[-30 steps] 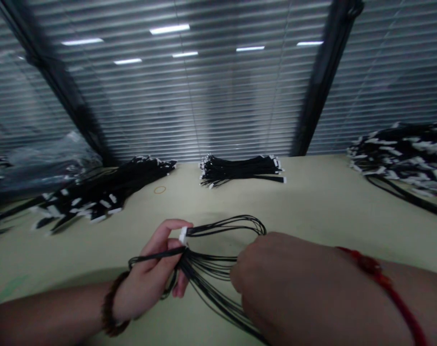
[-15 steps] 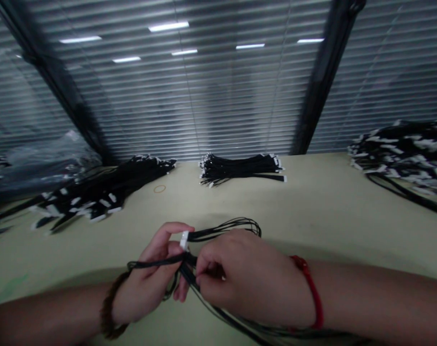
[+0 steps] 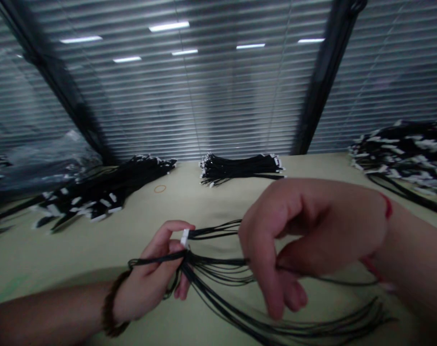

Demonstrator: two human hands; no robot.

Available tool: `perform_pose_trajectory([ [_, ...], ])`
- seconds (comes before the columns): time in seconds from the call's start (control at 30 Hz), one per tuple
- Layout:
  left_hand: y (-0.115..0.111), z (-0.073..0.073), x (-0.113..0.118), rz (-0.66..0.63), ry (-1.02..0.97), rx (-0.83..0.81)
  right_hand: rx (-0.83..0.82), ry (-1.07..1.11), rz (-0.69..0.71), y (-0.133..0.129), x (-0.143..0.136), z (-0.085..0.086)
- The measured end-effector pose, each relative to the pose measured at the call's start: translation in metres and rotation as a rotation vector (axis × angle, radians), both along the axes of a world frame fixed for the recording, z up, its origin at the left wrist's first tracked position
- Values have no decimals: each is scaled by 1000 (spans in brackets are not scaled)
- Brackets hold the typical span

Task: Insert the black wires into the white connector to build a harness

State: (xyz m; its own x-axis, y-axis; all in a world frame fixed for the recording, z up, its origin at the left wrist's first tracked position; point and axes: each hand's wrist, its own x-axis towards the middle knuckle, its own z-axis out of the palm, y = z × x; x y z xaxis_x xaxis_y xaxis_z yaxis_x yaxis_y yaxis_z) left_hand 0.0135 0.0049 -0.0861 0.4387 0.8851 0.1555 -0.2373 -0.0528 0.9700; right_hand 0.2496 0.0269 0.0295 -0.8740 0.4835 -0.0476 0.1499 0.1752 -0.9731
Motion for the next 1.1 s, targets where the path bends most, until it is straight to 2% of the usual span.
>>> perform_pose_trajectory([
  [0.07,0,0,0,-11,-3,4,176,97,-100,6,8,7],
  [0.13,1,1,0,-10,-2,3,263,211,-252,13,14,13],
  [0.23,1,2,0,-1,13,-2,256,529,-612,23,18,21],
  [0.3,0,2,0,-5,25,-2,217,674,-764,27,19,25],
  [0.33,0,2,0,-6,29,-2,196,696,-791,29,19,25],
  [0.4,0,0,-1,-1,32,1,163,630,-765,29,16,23],
  [0.5,0,-2,-1,8,20,6,207,229,-571,21,1,11],
  [0.57,0,-3,0,12,19,4,296,-79,-438,10,-14,-4],
  [0.6,0,-3,0,16,20,4,378,-181,-413,4,-21,-12],
  [0.67,0,-1,0,25,29,4,643,-290,-437,-8,-34,-28],
  [0.77,-1,1,0,26,40,-2,1017,-323,-493,-20,-42,-47],
  [0.83,-1,2,0,22,43,-8,1159,-324,-511,-23,-42,-54],
  [0.93,-1,3,1,21,35,-9,1221,-330,-499,-22,-40,-58],
  [1.1,-1,1,2,4,39,8,1238,-327,-499,-20,-41,-58],
])
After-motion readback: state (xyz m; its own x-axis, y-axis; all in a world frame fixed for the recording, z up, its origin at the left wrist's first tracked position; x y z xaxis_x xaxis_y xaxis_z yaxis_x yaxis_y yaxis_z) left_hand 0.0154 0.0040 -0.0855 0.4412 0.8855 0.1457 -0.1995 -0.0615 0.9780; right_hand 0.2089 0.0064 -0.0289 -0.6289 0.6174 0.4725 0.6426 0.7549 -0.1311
